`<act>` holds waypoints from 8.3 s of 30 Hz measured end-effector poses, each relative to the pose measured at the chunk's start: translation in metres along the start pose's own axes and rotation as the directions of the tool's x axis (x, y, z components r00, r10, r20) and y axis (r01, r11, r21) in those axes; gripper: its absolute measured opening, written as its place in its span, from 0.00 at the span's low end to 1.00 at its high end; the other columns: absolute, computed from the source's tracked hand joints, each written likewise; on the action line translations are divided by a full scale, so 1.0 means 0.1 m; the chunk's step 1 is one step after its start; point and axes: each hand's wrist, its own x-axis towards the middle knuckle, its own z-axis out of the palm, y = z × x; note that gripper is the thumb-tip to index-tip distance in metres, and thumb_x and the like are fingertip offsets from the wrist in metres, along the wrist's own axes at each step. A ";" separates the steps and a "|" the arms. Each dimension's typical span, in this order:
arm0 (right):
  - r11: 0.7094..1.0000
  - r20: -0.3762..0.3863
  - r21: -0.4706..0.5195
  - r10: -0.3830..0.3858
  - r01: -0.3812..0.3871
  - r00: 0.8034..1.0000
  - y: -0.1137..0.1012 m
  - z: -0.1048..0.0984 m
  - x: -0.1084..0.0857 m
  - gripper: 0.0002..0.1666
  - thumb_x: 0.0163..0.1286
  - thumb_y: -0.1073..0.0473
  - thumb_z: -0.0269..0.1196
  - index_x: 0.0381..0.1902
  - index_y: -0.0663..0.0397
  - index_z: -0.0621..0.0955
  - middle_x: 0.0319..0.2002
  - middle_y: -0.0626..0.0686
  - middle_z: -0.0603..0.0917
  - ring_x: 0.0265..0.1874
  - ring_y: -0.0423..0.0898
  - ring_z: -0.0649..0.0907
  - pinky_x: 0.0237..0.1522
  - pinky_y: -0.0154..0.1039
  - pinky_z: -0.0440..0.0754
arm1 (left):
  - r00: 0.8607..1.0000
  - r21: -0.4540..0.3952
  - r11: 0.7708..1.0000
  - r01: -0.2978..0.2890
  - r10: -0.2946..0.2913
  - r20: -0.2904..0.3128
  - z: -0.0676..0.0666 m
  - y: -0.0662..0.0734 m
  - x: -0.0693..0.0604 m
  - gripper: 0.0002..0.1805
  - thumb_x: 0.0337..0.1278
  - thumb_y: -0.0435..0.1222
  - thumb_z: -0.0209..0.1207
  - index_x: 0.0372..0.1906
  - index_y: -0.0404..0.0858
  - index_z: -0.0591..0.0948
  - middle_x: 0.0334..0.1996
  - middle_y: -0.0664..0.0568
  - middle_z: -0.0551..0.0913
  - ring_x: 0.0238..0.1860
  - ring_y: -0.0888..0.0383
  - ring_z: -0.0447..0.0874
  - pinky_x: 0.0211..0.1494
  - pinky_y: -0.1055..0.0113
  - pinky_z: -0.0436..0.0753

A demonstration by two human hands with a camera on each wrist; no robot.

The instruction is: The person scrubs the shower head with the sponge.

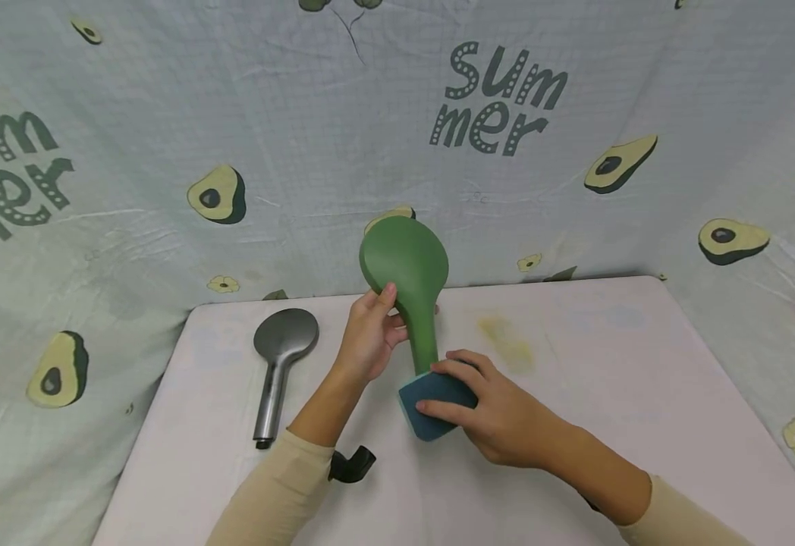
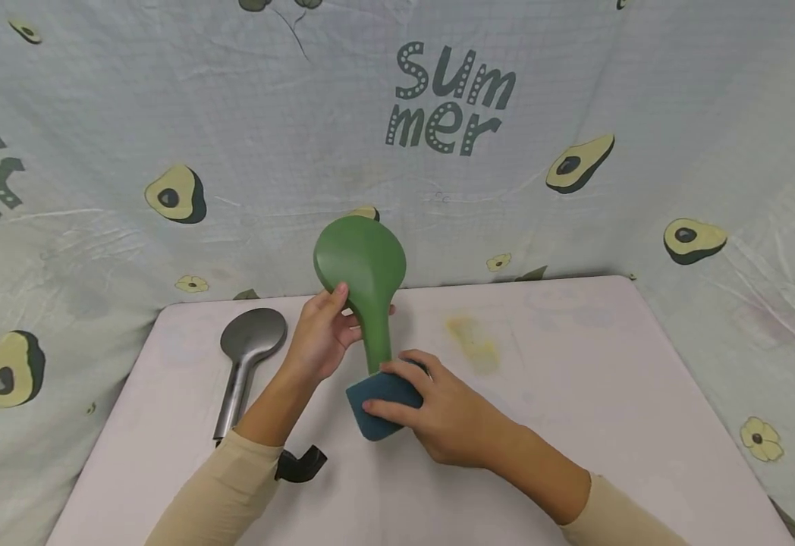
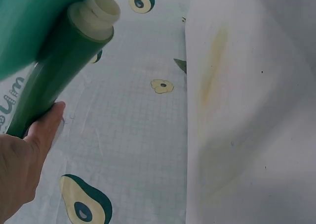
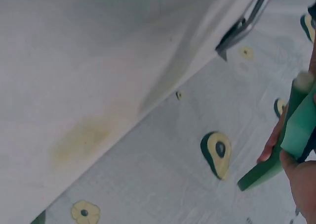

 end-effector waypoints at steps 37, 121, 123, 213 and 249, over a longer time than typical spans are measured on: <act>0.678 0.037 0.576 0.536 -0.456 0.843 0.06 0.10 0.06 0.45 0.77 0.66 0.59 0.82 0.53 0.48 0.73 0.64 0.65 0.63 0.63 0.81 0.60 0.56 0.84 | 0.978 -0.179 0.962 -0.208 0.208 -0.016 0.07 0.00 -0.02 0.20 0.81 0.35 0.49 0.68 0.31 0.68 0.54 0.49 0.84 0.48 0.54 0.90 0.49 0.62 0.90; 0.766 0.109 0.523 0.374 -0.373 0.921 0.20 0.05 -0.13 0.43 0.76 0.63 0.60 0.79 0.57 0.51 0.66 0.60 0.72 0.54 0.49 0.83 0.52 0.44 0.88 | 0.931 -0.164 0.957 -0.240 0.179 -0.317 0.04 0.05 -0.04 0.22 0.82 0.39 0.49 0.68 0.29 0.73 0.54 0.45 0.83 0.46 0.53 0.91 0.44 0.62 0.91; 0.743 0.101 0.540 0.410 -0.396 0.907 0.23 0.05 -0.03 0.42 0.78 0.63 0.57 0.80 0.57 0.49 0.67 0.62 0.71 0.56 0.51 0.82 0.53 0.47 0.88 | 0.944 -0.173 0.960 -0.219 0.164 -0.286 0.08 0.03 -0.05 0.22 0.82 0.38 0.49 0.68 0.29 0.72 0.54 0.45 0.84 0.46 0.53 0.91 0.45 0.61 0.91; 0.997 -0.062 -0.057 0.043 -0.047 0.997 0.16 -0.05 -0.16 0.24 0.86 0.53 0.40 0.66 0.33 0.78 0.67 0.63 0.73 0.68 0.64 0.73 0.61 0.59 0.83 | 0.952 -0.075 0.955 -0.288 0.277 -0.130 -0.08 0.11 -0.09 0.19 0.83 0.33 0.44 0.68 0.27 0.67 0.53 0.48 0.85 0.46 0.53 0.91 0.49 0.59 0.91; 0.929 -0.053 0.019 0.370 -0.369 0.928 0.64 -0.39 -0.87 0.33 0.80 0.34 0.45 0.70 0.44 0.76 0.71 0.62 0.69 0.67 0.60 0.71 0.65 0.14 0.61 | 0.867 0.182 0.890 0.418 -0.332 -0.372 -0.20 -0.86 0.28 0.24 0.81 0.33 0.47 0.71 0.24 0.60 0.38 0.45 0.79 0.30 0.61 0.81 0.33 0.71 0.83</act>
